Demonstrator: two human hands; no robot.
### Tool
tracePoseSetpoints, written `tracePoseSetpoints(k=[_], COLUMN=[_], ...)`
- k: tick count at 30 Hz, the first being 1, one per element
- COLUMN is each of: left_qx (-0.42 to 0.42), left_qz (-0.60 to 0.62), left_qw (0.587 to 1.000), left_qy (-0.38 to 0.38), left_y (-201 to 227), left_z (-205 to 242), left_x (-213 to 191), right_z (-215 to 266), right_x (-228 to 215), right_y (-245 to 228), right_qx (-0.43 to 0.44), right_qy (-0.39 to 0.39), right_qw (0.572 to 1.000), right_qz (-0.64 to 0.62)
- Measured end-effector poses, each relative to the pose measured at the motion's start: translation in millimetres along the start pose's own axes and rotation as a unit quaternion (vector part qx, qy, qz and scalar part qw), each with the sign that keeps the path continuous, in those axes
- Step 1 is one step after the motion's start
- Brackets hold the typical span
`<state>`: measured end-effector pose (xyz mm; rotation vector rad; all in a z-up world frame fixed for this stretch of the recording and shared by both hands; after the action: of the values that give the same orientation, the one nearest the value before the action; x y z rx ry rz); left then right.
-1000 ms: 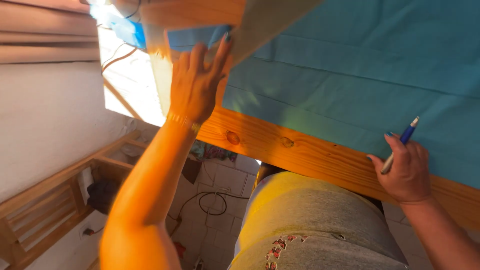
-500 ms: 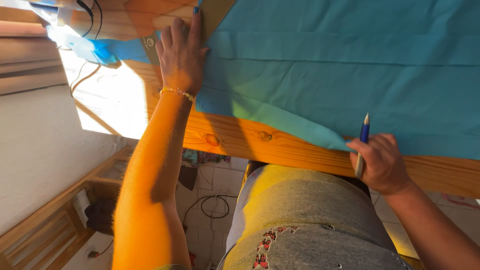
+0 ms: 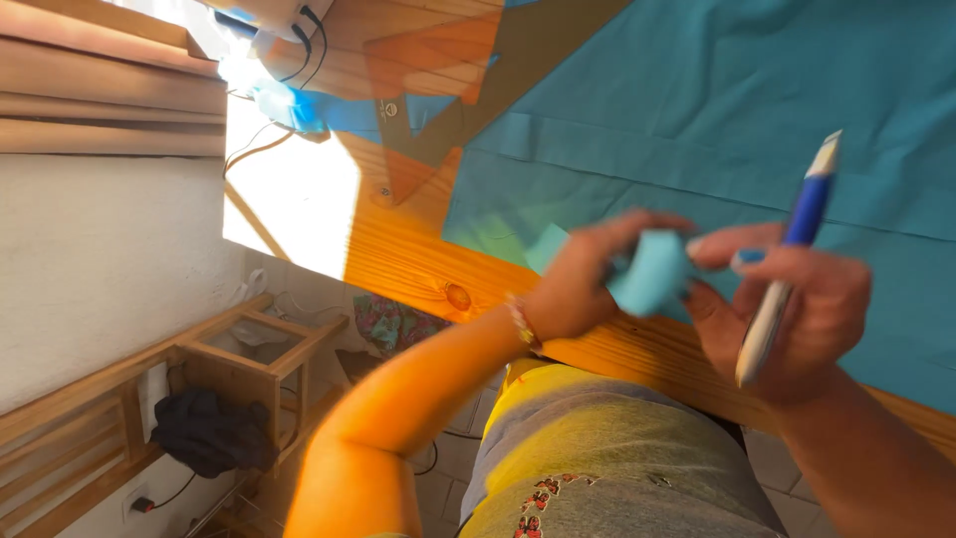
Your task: The person marks a line on a large piece of blue fabric using a pen and a triangular ruler, then cuts along the marked line with scissors. They repeat this process by repositioning the ruler and cutting another section of the fabric.
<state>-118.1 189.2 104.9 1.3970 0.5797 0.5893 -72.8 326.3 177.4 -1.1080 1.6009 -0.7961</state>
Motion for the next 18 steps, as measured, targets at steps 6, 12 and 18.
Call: tracePoseSetpoints(k=[6,12,18], left_qx=[0.198,0.022,-0.073], left_qz=[-0.511,-0.665,-0.632], left_qw=[0.764,0.741,0.771], left_qy=[0.34,0.094,0.027], left_y=[138,12,-36], left_z=[-26,-120,-108], left_x=[-131,-127,-62], right_z=[13,80,50], right_x=[-48,-133,-177], right_y=[49,215,292], right_qx=[0.032,0.115,0.079], right_qy=[0.041,-0.137,-0.099], right_qw=[0.994,0.716,0.687], right_qz=[0.091,0.674,0.716])
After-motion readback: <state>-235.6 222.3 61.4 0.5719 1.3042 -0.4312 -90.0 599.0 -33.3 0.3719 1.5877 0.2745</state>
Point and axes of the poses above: each hand's wrist, its own z-axis away from the middle knuckle, its own x-axis out of the palm, y = z × x, the point moved 9 cm from there along -z, towards the middle knuckle, and after that the axes turned 5 degrees about -y, right-handed, at the moved point
